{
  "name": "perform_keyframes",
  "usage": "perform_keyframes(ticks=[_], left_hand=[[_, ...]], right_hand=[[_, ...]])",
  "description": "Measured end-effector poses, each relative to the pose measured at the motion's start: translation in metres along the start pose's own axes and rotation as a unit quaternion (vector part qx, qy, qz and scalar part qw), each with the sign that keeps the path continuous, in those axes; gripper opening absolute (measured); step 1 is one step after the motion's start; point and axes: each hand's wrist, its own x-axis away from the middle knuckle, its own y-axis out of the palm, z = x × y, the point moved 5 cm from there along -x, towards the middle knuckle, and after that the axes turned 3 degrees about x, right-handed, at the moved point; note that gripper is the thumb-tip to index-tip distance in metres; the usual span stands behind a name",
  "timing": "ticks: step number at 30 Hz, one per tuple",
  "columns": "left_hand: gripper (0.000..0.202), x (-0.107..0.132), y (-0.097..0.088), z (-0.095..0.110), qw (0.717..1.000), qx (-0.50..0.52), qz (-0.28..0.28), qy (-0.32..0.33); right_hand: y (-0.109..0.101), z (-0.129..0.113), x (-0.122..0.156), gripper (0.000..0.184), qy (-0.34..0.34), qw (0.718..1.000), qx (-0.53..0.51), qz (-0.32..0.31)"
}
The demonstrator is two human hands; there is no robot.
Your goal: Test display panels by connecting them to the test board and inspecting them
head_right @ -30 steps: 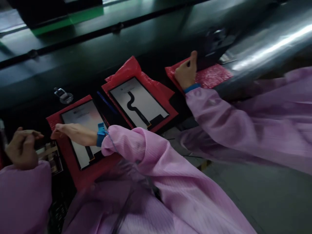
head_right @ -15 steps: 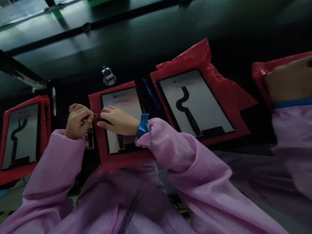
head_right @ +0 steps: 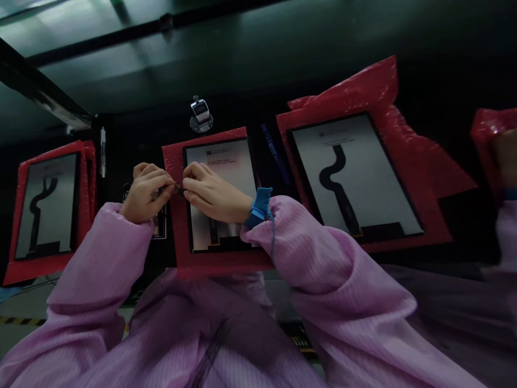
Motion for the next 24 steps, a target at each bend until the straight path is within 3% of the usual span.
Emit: perform_keyframes(ticks=[14, 24], left_hand=[[0.026, -0.0006, 0.0008, 0.0030, 0.997, 0.060, -0.045, -0.016], [0.025, 0.0000, 0.0017, 0.0036, 0.997, 0.067, -0.033, 0.001]], right_hand=[[0.0021, 0.0015, 0.0026, 0.021, -0.030, 0.996, 0.075, 0.032], [0.0024, 0.0010, 0.0014, 0.021, -0.027, 0.996, 0.076, 0.028]])
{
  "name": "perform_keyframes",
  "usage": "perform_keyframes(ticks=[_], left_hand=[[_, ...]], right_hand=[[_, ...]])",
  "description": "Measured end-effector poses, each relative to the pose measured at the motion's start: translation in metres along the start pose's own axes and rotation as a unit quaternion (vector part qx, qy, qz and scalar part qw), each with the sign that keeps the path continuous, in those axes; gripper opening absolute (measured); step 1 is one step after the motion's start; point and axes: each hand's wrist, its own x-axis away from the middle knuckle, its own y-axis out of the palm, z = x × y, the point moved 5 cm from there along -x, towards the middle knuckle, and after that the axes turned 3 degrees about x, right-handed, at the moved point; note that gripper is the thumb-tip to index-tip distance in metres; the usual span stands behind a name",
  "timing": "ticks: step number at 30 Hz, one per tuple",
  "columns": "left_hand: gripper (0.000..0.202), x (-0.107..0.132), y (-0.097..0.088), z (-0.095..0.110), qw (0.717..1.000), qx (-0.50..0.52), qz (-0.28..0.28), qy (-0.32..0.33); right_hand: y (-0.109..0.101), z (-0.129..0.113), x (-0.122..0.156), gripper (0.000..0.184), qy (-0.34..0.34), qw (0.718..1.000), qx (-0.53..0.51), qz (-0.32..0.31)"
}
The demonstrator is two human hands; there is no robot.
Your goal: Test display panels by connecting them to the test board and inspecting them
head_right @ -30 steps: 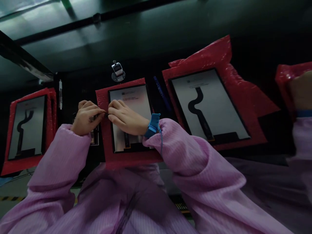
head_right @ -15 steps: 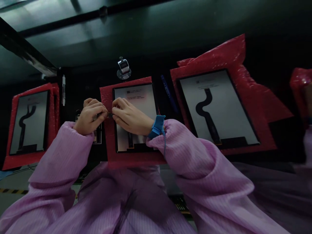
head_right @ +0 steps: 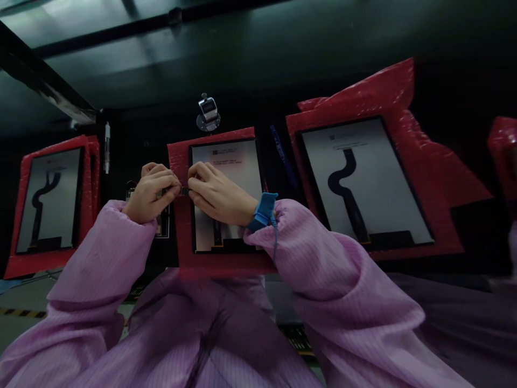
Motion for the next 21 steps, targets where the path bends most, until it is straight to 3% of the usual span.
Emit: perform_keyframes(ticks=[15, 21], left_hand=[[0.025, -0.0005, 0.0042, -0.0023, 1.000, -0.019, -0.014, -0.011], [0.029, 0.0004, -0.0033, -0.0031, 1.000, -0.020, 0.003, 0.024]], right_hand=[[0.0007, 0.0012, 0.0022, 0.022, 0.016, 0.999, -0.025, -0.019], [0.0026, 0.0022, -0.0028, 0.025, 0.030, 0.999, -0.006, -0.034]])
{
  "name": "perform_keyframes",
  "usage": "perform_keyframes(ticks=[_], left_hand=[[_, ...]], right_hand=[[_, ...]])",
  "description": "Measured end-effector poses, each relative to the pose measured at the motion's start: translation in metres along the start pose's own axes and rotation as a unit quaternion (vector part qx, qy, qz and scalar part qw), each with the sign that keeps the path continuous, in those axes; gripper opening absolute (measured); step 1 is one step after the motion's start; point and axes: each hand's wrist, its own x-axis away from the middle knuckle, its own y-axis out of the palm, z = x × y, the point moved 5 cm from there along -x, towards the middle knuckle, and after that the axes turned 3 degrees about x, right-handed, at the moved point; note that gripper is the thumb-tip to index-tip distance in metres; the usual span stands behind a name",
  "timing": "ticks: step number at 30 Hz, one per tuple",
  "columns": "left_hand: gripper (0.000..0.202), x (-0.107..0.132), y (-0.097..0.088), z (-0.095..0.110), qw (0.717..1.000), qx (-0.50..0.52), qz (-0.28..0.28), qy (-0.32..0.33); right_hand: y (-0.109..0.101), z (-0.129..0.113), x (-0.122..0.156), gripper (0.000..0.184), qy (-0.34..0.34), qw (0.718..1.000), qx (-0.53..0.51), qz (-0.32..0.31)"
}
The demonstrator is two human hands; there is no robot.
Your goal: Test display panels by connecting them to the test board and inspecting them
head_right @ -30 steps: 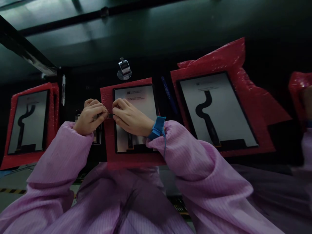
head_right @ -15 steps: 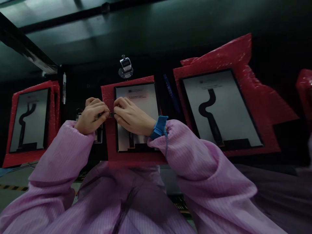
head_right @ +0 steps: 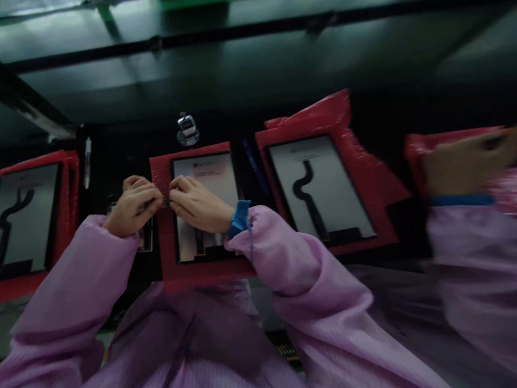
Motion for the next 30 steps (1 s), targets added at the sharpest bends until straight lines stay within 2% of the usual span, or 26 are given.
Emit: perform_keyframes(ticks=[8, 17, 23, 30], left_hand=[[0.028, 0.004, -0.004, -0.026, 0.999, -0.014, 0.046, 0.004], [0.018, 0.002, -0.020, -0.024, 0.991, -0.039, 0.102, 0.081], [0.013, 0.004, -0.022, -0.028, 0.993, -0.022, 0.085, 0.083], [0.015, 0.004, -0.029, -0.024, 0.994, -0.035, 0.076, 0.070]], right_hand=[[0.007, 0.005, -0.018, 0.029, 0.012, 0.993, 0.094, -0.075], [0.002, 0.001, -0.023, 0.033, 0.012, 0.989, 0.122, -0.082], [0.000, -0.002, -0.023, 0.037, 0.020, 0.985, 0.140, -0.097], [0.000, -0.003, -0.026, 0.031, 0.010, 0.986, 0.149, -0.078]])
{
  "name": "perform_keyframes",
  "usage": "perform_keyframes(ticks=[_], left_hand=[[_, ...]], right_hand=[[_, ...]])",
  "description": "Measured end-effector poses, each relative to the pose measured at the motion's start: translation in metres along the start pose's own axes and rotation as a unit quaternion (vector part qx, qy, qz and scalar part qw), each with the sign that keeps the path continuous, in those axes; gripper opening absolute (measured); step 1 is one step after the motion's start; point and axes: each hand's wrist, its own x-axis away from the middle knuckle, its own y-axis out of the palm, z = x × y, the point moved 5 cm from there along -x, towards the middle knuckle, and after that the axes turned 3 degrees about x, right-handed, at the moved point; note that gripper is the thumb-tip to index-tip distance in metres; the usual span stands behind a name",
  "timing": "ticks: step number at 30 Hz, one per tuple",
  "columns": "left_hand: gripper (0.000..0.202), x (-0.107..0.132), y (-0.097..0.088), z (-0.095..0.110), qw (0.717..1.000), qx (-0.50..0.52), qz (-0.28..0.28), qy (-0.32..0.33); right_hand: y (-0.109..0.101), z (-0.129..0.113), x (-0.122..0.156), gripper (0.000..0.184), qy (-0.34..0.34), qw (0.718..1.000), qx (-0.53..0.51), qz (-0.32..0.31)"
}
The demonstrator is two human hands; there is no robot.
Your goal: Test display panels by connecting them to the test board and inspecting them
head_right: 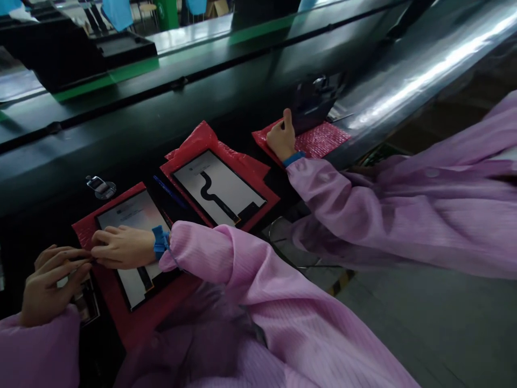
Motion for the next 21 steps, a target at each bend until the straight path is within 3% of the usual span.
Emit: perform_keyframes(ticks=[9, 15, 21], left_hand=[[0.004, -0.0007, 0.0013, -0.0008, 0.999, 0.027, 0.013, -0.032], [0.012, -0.0006, -0.0009, 0.0006, 1.000, -0.025, -0.002, 0.003], [0.014, 0.0039, -0.0007, -0.0012, 0.999, -0.044, -0.004, -0.006]], right_hand=[[-0.0036, -0.0040, -0.0006, 0.035, 0.019, 1.000, 0.007, -0.003], [-0.0015, -0.0046, -0.0010, 0.032, 0.005, 1.000, -0.014, 0.019], [0.0052, -0.0062, -0.0012, 0.031, -0.020, 0.998, -0.012, 0.056]])
